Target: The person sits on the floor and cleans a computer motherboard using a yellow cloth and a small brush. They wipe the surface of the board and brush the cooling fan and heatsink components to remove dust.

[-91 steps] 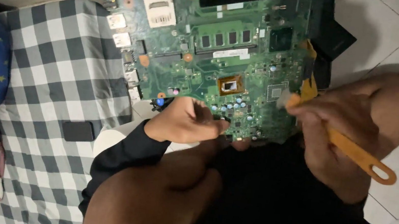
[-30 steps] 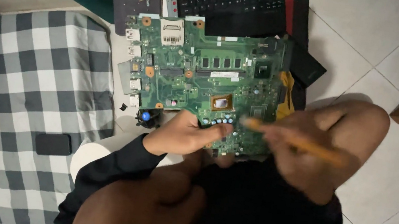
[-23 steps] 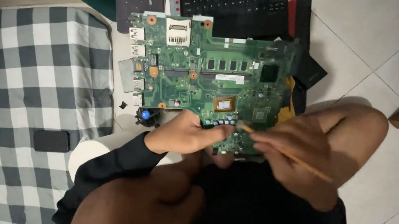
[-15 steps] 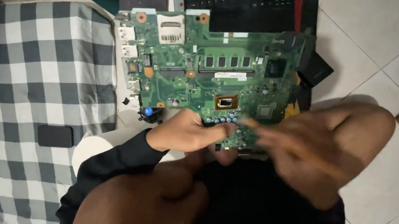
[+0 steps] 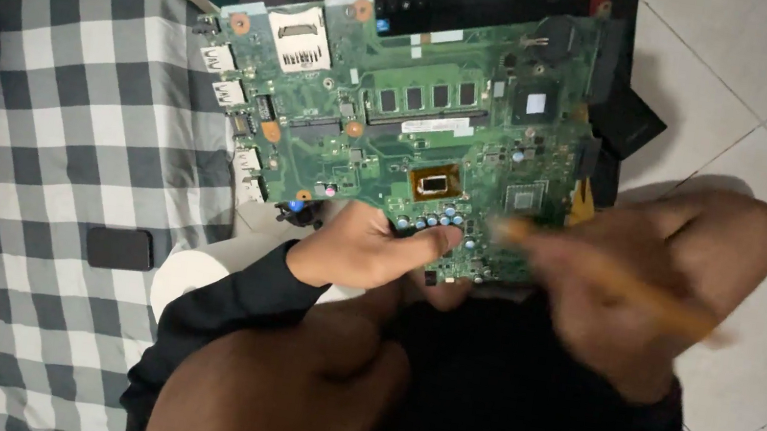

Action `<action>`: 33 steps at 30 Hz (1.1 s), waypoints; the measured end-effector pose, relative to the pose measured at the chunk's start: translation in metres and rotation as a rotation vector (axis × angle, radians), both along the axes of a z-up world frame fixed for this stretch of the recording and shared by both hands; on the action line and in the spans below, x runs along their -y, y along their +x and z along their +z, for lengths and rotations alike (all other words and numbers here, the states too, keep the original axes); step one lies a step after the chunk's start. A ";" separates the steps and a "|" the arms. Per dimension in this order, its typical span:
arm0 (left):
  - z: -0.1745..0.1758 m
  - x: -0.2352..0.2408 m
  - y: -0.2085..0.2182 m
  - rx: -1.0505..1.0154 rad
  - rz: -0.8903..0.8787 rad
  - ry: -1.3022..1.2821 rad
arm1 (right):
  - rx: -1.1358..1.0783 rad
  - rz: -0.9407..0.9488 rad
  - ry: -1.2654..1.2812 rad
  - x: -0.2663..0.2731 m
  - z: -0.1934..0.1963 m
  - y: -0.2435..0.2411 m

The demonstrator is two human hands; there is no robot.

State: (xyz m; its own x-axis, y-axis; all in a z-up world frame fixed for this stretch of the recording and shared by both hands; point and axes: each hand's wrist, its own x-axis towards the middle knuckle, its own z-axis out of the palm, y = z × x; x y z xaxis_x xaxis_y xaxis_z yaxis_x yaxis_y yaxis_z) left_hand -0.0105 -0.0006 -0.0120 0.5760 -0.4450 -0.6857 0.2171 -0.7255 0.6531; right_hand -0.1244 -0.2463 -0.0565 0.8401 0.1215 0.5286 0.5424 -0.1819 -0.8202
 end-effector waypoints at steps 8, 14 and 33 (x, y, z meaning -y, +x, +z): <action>-0.083 -0.043 0.000 1.064 -0.849 -0.378 | -0.105 -0.431 -0.628 0.015 0.016 -0.016; -0.005 -0.001 0.003 -0.059 -0.045 -0.169 | 0.014 -0.215 -0.602 -0.005 0.070 0.020; 0.001 -0.009 0.006 -0.188 -0.190 -0.188 | -0.094 -0.595 -0.296 -0.004 0.043 0.001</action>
